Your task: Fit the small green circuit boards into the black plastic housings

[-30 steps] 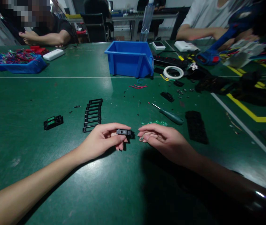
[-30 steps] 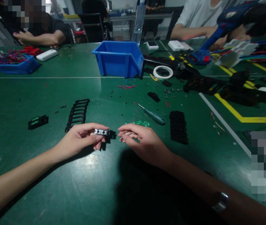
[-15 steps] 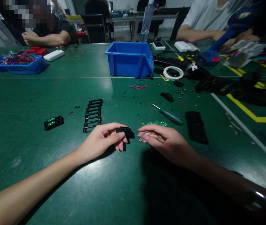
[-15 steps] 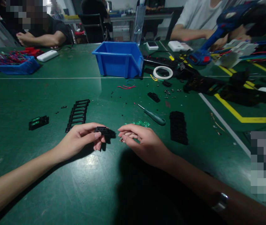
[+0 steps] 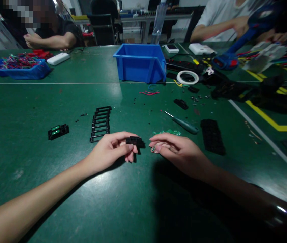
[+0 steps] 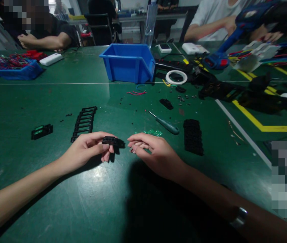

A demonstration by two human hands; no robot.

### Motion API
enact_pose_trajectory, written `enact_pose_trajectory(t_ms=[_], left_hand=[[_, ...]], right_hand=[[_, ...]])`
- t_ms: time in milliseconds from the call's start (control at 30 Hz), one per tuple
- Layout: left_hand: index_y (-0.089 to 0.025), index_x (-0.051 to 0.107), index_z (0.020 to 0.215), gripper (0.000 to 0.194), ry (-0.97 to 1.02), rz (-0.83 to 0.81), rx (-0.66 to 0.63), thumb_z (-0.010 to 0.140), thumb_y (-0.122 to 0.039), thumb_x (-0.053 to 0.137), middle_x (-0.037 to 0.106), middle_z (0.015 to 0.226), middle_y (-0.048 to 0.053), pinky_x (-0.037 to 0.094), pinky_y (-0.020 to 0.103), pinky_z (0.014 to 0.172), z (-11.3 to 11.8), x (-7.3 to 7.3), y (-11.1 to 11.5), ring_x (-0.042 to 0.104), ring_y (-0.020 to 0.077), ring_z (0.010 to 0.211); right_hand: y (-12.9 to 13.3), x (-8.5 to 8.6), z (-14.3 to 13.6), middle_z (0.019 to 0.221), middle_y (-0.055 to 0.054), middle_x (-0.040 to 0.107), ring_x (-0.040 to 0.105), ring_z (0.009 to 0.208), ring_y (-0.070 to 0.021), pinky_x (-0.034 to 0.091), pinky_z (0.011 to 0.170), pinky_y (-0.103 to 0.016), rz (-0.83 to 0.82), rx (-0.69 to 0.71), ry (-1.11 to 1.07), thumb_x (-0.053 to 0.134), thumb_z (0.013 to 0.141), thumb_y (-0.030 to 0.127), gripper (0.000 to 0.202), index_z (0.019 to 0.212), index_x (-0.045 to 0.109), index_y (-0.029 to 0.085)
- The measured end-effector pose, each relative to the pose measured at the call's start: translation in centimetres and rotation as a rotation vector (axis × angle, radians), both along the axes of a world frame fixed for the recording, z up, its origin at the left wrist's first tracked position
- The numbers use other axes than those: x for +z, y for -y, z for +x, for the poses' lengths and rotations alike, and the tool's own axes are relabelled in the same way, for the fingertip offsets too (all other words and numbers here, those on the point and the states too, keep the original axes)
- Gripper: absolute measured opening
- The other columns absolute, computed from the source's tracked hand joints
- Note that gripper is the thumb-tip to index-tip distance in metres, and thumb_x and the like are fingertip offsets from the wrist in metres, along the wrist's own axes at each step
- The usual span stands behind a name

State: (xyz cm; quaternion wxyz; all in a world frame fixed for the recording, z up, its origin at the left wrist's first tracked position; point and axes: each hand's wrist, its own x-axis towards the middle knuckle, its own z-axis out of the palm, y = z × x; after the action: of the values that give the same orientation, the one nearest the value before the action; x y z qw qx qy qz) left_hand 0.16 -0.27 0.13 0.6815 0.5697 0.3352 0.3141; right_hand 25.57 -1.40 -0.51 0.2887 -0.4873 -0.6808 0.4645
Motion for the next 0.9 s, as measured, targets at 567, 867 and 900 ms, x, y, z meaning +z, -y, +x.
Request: enact_pose_trajectory(t_ms=[567,867,900], left_hand=[[-0.01,0.068,0.122,0.029,0.004,-0.035,0.034,0.095,-0.014,0.06,0.071,0.092,0.008,0.056,0.026,0.066,0.03,0.01,0.09,0.067,0.0129,0.068],[-0.014,0.069,0.125,0.031,-0.013,-0.011,0.032,0.096,-0.012,0.059,0.073,0.088,0.007,0.056,0.026,0.071,-0.22,-0.6,-0.03,0.068,0.0121,0.071],[-0.014,0.07,0.125,0.031,-0.014,-0.006,0.032,0.096,-0.012,0.059,0.073,0.087,0.007,0.056,0.026,0.071,-0.25,-0.64,0.0,0.068,0.0122,0.071]], right_hand=[[-0.08,0.1,-0.02,0.107,-0.006,0.079,0.076,0.099,-0.0226,0.061,0.09,-0.034,0.005,-0.004,0.029,0.06,0.096,0.032,0.02,0.111,0.07,0.023],[-0.08,0.09,-0.04,0.106,-0.006,0.079,0.076,0.097,-0.0217,0.061,0.089,-0.034,0.005,0.003,0.013,0.061,0.095,0.033,0.02,0.11,0.069,0.023],[-0.08,0.11,-0.07,0.106,-0.006,0.079,0.076,0.098,-0.0218,0.061,0.089,-0.034,0.006,0.001,0.013,0.061,0.095,0.033,0.02,0.11,0.069,0.022]])
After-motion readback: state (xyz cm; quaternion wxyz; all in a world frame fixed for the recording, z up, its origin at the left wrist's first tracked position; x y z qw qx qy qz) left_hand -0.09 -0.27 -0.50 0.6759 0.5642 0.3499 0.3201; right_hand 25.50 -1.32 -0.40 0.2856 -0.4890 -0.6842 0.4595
